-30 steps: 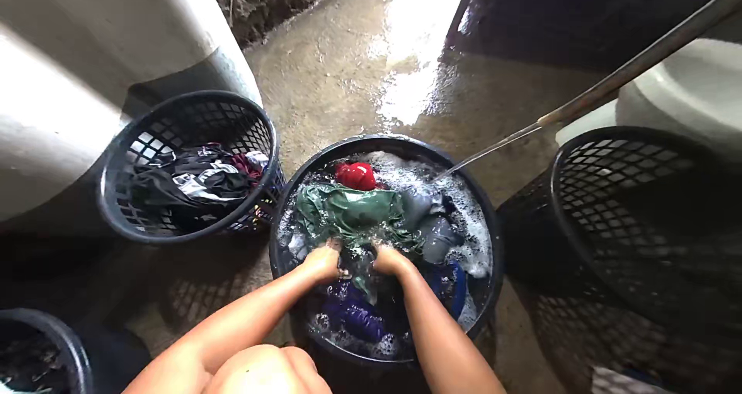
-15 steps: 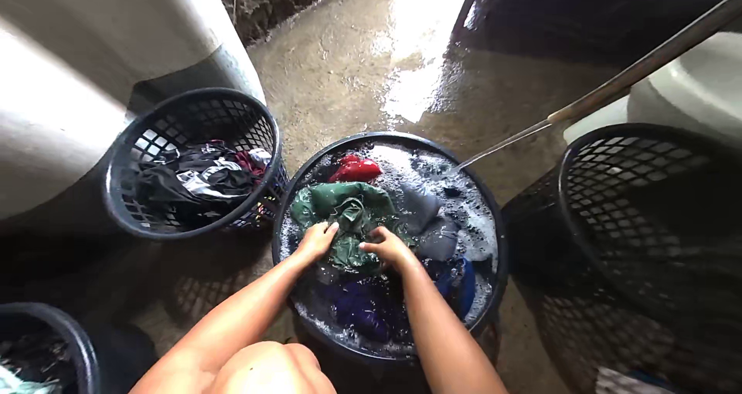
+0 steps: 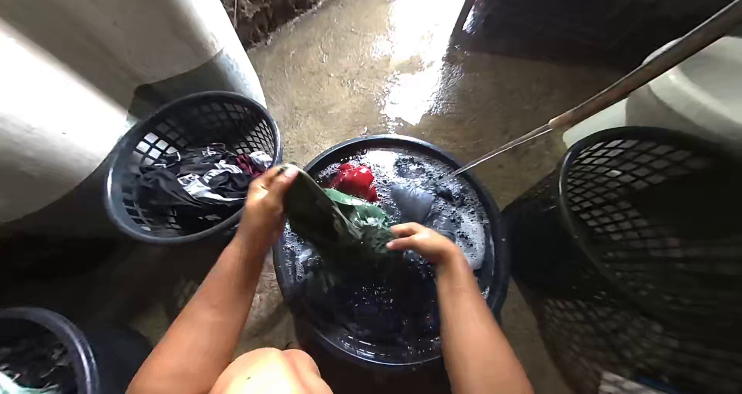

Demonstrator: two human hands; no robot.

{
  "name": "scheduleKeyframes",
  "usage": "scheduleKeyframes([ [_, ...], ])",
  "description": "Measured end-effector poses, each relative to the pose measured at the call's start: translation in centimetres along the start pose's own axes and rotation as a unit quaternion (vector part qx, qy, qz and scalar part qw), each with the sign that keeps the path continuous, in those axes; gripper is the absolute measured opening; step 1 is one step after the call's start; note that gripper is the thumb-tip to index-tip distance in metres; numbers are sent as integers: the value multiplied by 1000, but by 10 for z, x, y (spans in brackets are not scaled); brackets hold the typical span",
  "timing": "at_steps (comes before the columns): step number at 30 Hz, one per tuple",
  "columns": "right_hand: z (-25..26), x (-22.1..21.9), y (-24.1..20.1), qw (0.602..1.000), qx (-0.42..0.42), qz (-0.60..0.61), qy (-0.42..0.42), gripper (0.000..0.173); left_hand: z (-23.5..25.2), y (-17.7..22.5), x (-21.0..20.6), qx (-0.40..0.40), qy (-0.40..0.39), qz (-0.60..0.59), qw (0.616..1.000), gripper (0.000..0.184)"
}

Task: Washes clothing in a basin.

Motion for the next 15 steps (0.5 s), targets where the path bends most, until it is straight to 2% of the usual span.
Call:
scheduleKeyframes([
  [1,-8,16,-10,999,36,32,8,5,5,9,6,-21,27,-14,999,13],
  [3,-26,46,-28,994,69,49,68,5,12,17,20,-58,58,-17,997,6],
  [5,-39,64,-39,978,51,23,199,6,17,11,29,-71,60,9,996,6],
  [7,-37,70,-44,934,25,-96,343,7,21,-5,34,-61,32,112,991,16],
  [8,-32,67,-46,914,7,-168,369,21,21,-16,35,-36,-3,184,982,28],
  [9,-25,60,-49,905,-2,-214,368,36,21,-30,33,-6,-39,243,969,38],
  [10,-16,49,-48,907,5,-228,355,45,22,-47,30,21,-89,296,951,40],
  [12,12,21,-33,927,46,-212,305,45,18,-88,16,80,-188,390,898,28],
  [14,39,-4,-4,940,71,-229,241,46,2,-121,-2,137,-285,454,833,31],
  [15,47,-13,12,940,64,-251,222,50,-10,-132,-10,151,-309,475,810,34],
])
Point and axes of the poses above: each hand's wrist, its own z-axis towards the middle knuckle, its own x-axis out of the back of the hand, y = z × x, the point moved 1 cm from there along z, towards the middle knuckle, and after that the axes turned 12 degrees about y, right-handed, at the moved point
